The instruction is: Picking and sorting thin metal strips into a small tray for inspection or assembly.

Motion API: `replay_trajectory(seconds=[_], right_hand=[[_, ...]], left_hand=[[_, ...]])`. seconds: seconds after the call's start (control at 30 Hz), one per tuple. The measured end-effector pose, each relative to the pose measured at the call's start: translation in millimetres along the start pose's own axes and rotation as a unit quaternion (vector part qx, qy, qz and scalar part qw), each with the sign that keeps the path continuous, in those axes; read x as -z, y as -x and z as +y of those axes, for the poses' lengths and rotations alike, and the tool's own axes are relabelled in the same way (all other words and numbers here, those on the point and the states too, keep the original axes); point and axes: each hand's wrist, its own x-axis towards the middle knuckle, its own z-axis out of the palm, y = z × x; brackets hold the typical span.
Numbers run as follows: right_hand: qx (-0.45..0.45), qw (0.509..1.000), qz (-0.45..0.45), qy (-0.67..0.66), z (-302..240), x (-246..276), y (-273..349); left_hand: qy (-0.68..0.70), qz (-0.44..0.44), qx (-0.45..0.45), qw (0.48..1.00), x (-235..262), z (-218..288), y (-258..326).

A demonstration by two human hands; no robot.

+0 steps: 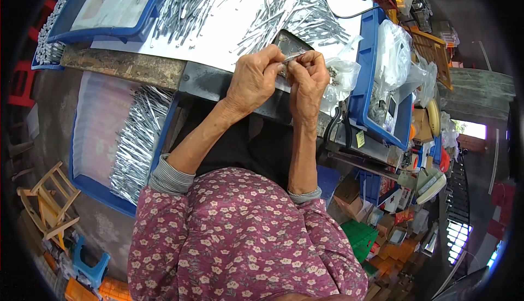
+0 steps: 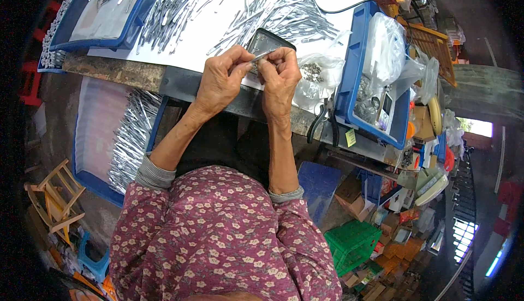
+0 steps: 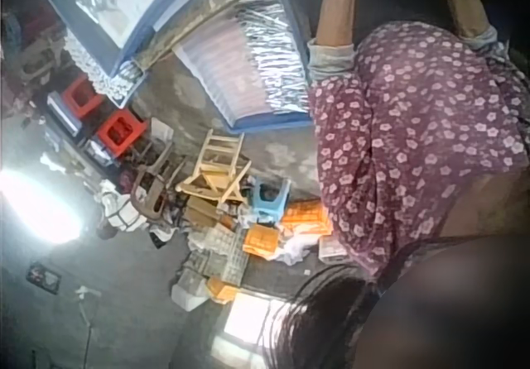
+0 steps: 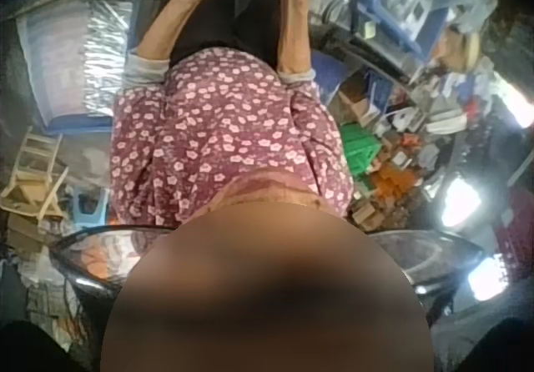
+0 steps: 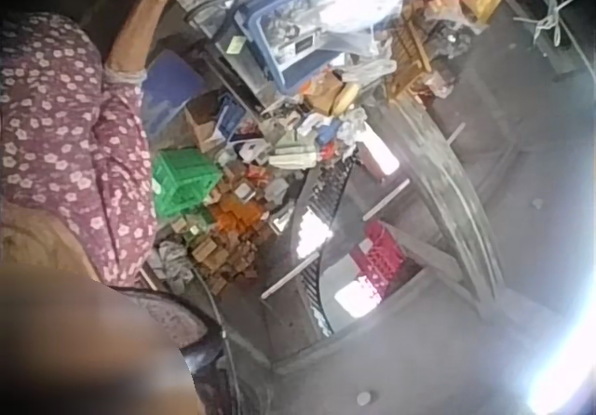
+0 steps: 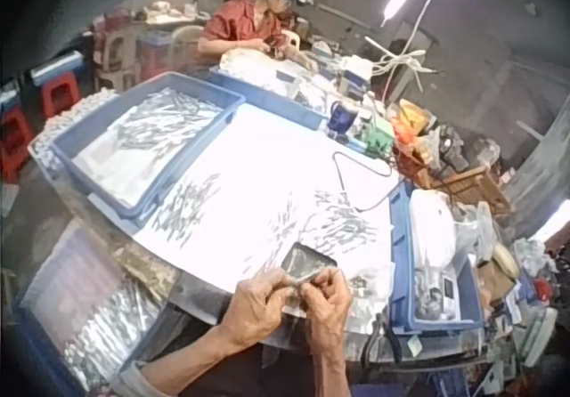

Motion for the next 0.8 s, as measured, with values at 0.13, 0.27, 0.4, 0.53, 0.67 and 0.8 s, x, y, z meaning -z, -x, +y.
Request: replay_trajectory(seconds=[0.13,0.27,0.4,0.53,0.67,0.8], right_hand=[[-0.057,0.993,-0.002,-0.103,-7.4,-1.3,-1.1],[-0.074,0.992,0.007,-0.097,-14.1,-4.8,-2.1],[-0.068,0.996,-0.007,-0.051,-8.1,-0.4,-5.8],[-0.032,0.999,-0.009,0.011,-10.0,-1.6,-6.7],[-0.004,0.994,-0.011,0.109,-9.4,1.3,-8.8],[0.013,0.989,-0.015,0.15,-10.8,1.4,-9.2]], left_hand=[[-0.057,0.015,-0.039,0.997,0.1,-1.7,-0.4],[-0.033,0.016,-0.032,0.999,-0.2,-3.9,-0.6],[0.126,-0.028,0.059,0.99,-0.6,-10.0,-0.5],[0.216,-0.047,0.117,0.968,5.3,-5.7,-1.0],[0.333,-0.078,0.179,0.923,7.8,-4.0,-1.0],[0.314,-0.087,0.193,0.926,8.6,-0.7,-1.9]])
